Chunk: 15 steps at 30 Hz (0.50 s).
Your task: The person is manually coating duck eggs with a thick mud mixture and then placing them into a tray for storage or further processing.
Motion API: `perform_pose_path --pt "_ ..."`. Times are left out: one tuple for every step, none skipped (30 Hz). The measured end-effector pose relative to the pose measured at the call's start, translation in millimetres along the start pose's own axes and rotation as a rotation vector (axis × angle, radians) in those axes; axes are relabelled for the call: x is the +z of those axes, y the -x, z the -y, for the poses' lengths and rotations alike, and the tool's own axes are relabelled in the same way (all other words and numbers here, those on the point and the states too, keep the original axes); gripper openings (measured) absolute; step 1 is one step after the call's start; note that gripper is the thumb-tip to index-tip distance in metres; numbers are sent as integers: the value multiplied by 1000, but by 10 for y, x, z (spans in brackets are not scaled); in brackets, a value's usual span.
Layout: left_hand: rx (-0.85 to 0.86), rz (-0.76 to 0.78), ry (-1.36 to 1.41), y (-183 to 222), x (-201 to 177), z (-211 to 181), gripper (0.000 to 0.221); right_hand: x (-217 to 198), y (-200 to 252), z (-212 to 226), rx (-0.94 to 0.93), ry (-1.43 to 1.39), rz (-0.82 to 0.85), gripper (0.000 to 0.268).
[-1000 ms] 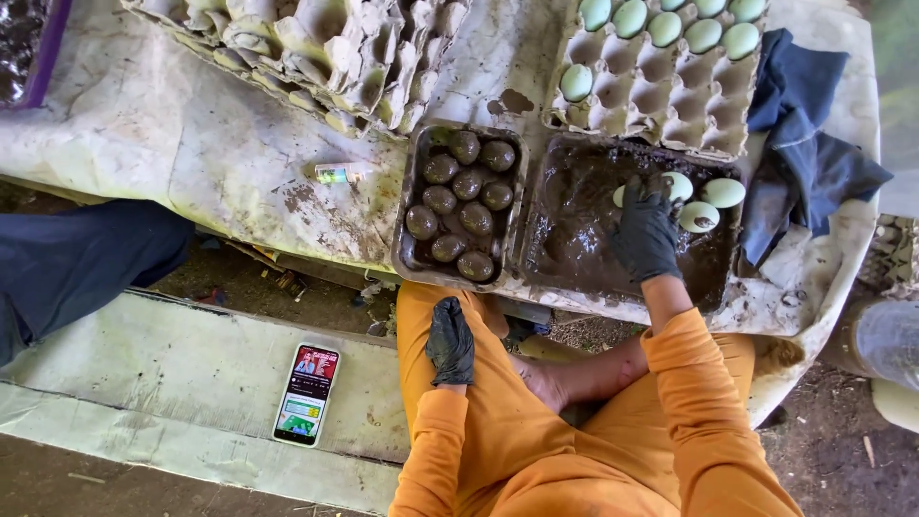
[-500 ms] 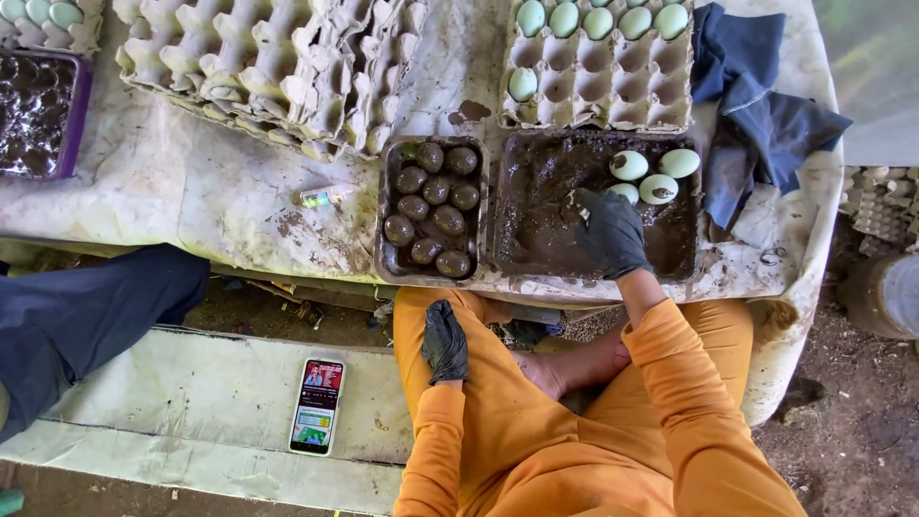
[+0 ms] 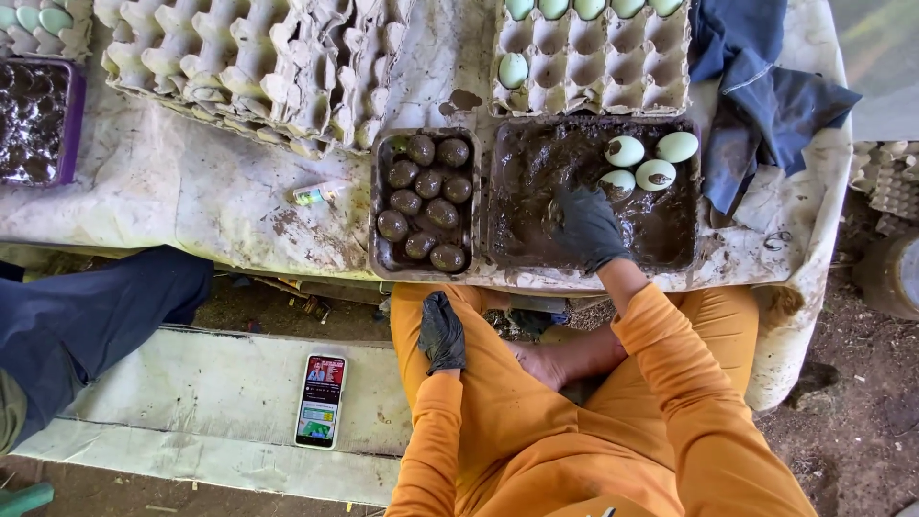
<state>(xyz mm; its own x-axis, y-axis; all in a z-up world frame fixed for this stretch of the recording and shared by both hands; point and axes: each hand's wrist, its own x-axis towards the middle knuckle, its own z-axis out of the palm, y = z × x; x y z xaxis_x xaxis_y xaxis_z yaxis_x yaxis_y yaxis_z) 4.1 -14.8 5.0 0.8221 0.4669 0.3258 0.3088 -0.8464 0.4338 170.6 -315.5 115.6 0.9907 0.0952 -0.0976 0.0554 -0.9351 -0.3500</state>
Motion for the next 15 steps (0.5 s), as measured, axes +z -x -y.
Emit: perform_pose_path --pt "1 -3 0 -21 -23 -33 15 -19 28 26 -1 -1 -3 94" --pt "-16 -9 13 -44 -46 -63 15 -36 55 53 -101 20 25 96" --pt "-37 -12 26 -45 -69 -92 15 -48 95 75 -201 44 56 100" --pt "-38 -13 26 -46 -50 -91 15 -80 49 111 -202 44 56 100" --pt "1 -32 44 -40 -42 -74 16 -99 7 159 -87 0 54 88" --pt "40 -51 62 -33 -29 -57 16 -115 -36 205 28 -43 52 76" --pt "39 -47 57 -22 8 -25 16 -201 -178 251 29 -46 57 76" --pt "30 -63 55 -9 45 3 17 -288 -321 293 19 -146 -39 48" --pt "23 -78 56 -2 90 19 18 -386 -467 323 11 -245 -138 21" --pt "25 -74 53 9 27 -10 18 -424 -548 360 14 -248 -135 21" --pt "48 -103 30 -20 -24 -41 15 -473 -663 417 13 -408 -146 33" --pt "72 -132 8 -51 -79 -69 13 -523 -778 477 12 -569 -156 46" --pt "71 -136 3 -75 -55 -58 13 -544 -847 482 8 -574 -154 46" --pt "66 -144 -6 -101 -24 -43 13 -559 -921 486 -94 -470 -204 46" --pt "58 -145 -14 -78 0 -32 13 -561 -960 465 -190 -364 -248 46"
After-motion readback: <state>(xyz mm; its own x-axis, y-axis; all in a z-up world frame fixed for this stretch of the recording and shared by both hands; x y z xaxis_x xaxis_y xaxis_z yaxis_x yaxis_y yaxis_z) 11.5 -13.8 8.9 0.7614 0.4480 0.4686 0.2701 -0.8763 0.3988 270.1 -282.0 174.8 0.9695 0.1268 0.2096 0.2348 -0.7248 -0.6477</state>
